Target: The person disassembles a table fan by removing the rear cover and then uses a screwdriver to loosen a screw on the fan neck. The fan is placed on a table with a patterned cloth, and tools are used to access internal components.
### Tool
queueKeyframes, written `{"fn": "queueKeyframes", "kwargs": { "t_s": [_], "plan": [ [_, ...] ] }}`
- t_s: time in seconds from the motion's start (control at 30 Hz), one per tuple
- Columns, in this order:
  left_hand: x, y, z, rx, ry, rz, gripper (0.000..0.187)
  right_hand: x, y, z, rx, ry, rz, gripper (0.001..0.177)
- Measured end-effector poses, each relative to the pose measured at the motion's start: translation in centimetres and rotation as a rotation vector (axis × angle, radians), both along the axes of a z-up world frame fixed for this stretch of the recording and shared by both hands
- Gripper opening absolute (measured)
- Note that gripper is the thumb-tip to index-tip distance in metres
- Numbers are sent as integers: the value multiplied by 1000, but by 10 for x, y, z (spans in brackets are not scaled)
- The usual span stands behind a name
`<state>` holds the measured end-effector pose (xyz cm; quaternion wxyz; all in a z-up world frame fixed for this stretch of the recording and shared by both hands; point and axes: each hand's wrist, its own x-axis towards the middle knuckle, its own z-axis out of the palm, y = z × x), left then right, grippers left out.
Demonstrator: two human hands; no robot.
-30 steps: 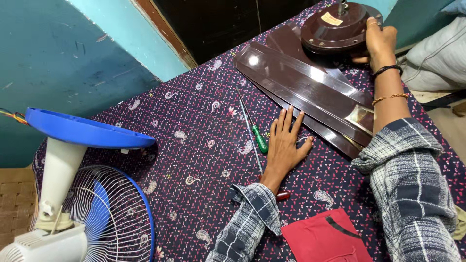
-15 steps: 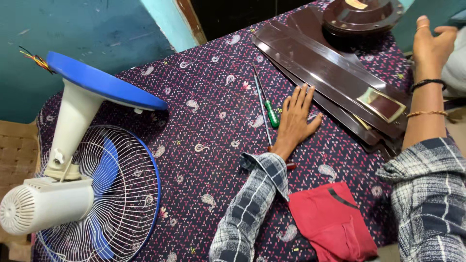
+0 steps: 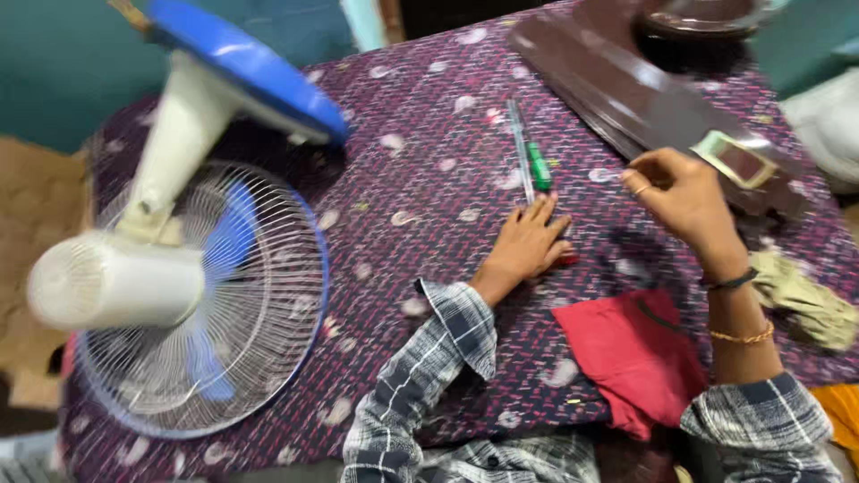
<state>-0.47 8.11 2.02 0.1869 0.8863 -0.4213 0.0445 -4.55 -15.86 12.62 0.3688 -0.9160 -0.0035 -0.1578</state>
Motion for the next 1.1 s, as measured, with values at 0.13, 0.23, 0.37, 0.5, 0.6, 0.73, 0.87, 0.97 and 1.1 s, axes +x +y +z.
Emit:
{"fn": "queueKeyframes", "kwargs": {
  "t_s": [0.13, 0.23, 0.37, 0.5, 0.6, 0.73, 0.87, 0.97, 1.1],
  "plan": [
    [-25, 97, 13, -285, 85, -41, 46, 23, 95, -22, -353, 319, 127, 47],
    [-42, 167, 35, -507, 109, 137, 32, 29, 142, -59, -558, 258, 47, 56],
    [-44, 255, 86, -651, -37, 508, 15, 34, 157, -91, -452, 98, 6, 37],
    [-22, 317, 129, -560, -285, 734, 8, 27, 153, -97, -346, 142, -1, 35],
    [-6, 346, 145, -505, -508, 817, 10, 21, 157, -95, -344, 179, -26, 38],
    [21, 381, 150, -391, -613, 978, 16, 19, 152, -95, -366, 190, -43, 39],
    [50, 428, 146, -273, -608, 1035, 48, 17, 163, -92, -370, 165, -30, 39],
    [88, 439, 144, -91, -604, 1079, 78, 15, 161, -89, -363, 162, -47, 40],
    [140, 440, 155, 179, -373, 1284, 102, 11, 165, -84, -301, 170, -64, 37]
  ]
}}
